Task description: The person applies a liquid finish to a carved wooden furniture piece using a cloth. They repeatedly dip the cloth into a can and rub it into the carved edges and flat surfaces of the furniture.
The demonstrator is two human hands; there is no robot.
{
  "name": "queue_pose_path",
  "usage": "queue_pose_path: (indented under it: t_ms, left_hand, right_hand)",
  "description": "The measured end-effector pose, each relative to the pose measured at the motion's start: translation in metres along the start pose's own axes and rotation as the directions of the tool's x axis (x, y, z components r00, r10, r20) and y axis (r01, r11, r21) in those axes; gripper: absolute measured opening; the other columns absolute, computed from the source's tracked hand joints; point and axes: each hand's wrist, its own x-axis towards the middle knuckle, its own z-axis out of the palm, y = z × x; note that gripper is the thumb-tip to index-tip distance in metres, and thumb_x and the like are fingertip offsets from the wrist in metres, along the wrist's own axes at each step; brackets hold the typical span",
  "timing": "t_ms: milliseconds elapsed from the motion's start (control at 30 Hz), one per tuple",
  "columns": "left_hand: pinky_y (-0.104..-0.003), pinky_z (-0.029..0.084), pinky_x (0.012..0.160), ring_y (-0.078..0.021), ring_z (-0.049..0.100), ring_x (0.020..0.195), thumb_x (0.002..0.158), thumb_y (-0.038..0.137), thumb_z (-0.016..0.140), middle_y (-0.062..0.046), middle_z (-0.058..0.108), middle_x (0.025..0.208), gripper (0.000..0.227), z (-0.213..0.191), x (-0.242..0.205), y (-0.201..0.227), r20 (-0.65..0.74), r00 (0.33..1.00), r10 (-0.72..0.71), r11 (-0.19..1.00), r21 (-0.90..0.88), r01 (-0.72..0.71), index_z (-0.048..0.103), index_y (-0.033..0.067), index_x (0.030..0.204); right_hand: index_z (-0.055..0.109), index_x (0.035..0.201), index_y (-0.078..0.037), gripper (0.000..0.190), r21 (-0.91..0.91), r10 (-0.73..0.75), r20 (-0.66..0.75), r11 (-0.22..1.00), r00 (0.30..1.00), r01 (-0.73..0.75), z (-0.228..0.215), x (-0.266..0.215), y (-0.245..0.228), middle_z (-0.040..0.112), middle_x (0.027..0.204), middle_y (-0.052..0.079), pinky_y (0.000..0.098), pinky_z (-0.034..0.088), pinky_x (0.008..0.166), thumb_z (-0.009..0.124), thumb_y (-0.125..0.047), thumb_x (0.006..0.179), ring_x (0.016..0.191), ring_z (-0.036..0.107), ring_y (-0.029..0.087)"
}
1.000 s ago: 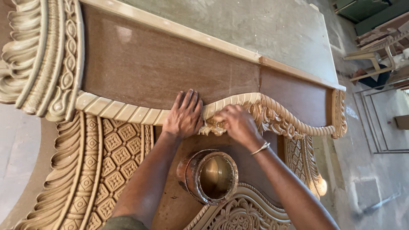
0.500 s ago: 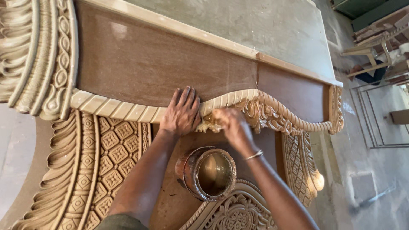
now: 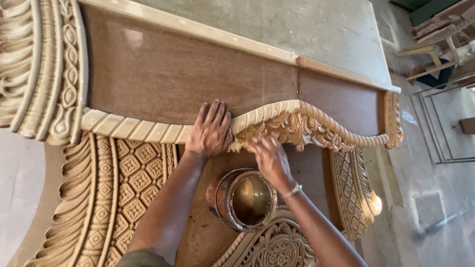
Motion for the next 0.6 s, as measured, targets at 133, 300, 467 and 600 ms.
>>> queue_pose_path:
  t_ms: [133, 300, 467, 600]
  left_hand:
    - [-0.054, 0.021, 0.119, -0.0361, 0.031, 0.146, 0.095, 0.043, 0.045, -0.021, 0.041, 0.153, 0.062, 0.003, 0.002, 0.0, -0.013, 1.0, 0.017, 1.0, 0.016, -0.017, 0.049, 0.003, 0.142]
    - [-0.054, 0.022, 0.12, -0.0353, 0.032, 0.146, 0.094, 0.043, 0.047, -0.021, 0.042, 0.153, 0.063, 0.002, 0.0, 0.001, -0.047, 0.999, 0.005, 1.0, -0.007, -0.005, 0.05, 0.0025, 0.142]
    - [-0.054, 0.022, 0.12, -0.0352, 0.032, 0.146, 0.094, 0.043, 0.047, -0.021, 0.042, 0.153, 0.062, 0.003, 0.0, 0.0, -0.048, 0.999, 0.002, 1.0, -0.022, -0.003, 0.051, 0.003, 0.141]
    - [-0.053, 0.022, 0.121, -0.0349, 0.031, 0.147, 0.095, 0.043, 0.046, -0.021, 0.04, 0.155, 0.062, 0.006, 0.001, -0.001, -0.022, 1.0, 0.001, 1.0, -0.006, -0.001, 0.05, 0.003, 0.143]
  right_hand:
    - [0.07, 0.124, -0.018, 0.047, -0.022, 0.013, -0.049, 1.0, 0.999, -0.014, -0.019, -0.016, 0.018, 0.07, 0.124, 0.004, 0.0432, 0.047, 0.108, 0.07, 0.001, 0.081, 0.116, 0.062, 0.021]
    - [0.067, 0.129, -0.02, 0.049, 0.061, 0.235, 0.025, 0.97, 0.972, -0.236, -0.006, 0.01, 0.005, 0.065, 0.127, 0.009, 0.0369, 0.052, 0.101, 0.071, 0.001, 0.084, 0.116, 0.059, 0.026]
    - [0.065, 0.135, -0.018, 0.059, 0.02, -0.033, -0.069, 0.999, 0.997, 0.034, -0.001, -0.016, -0.011, 0.066, 0.131, 0.007, 0.0412, 0.05, 0.111, 0.07, 0.004, 0.08, 0.122, 0.059, 0.025]
    - [0.067, 0.133, -0.021, 0.057, 0.022, 0.232, 0.009, 0.972, 0.973, -0.233, -0.017, -0.028, 0.015, 0.065, 0.131, 0.007, 0.0369, 0.052, 0.104, 0.066, 0.004, 0.082, 0.121, 0.057, 0.026]
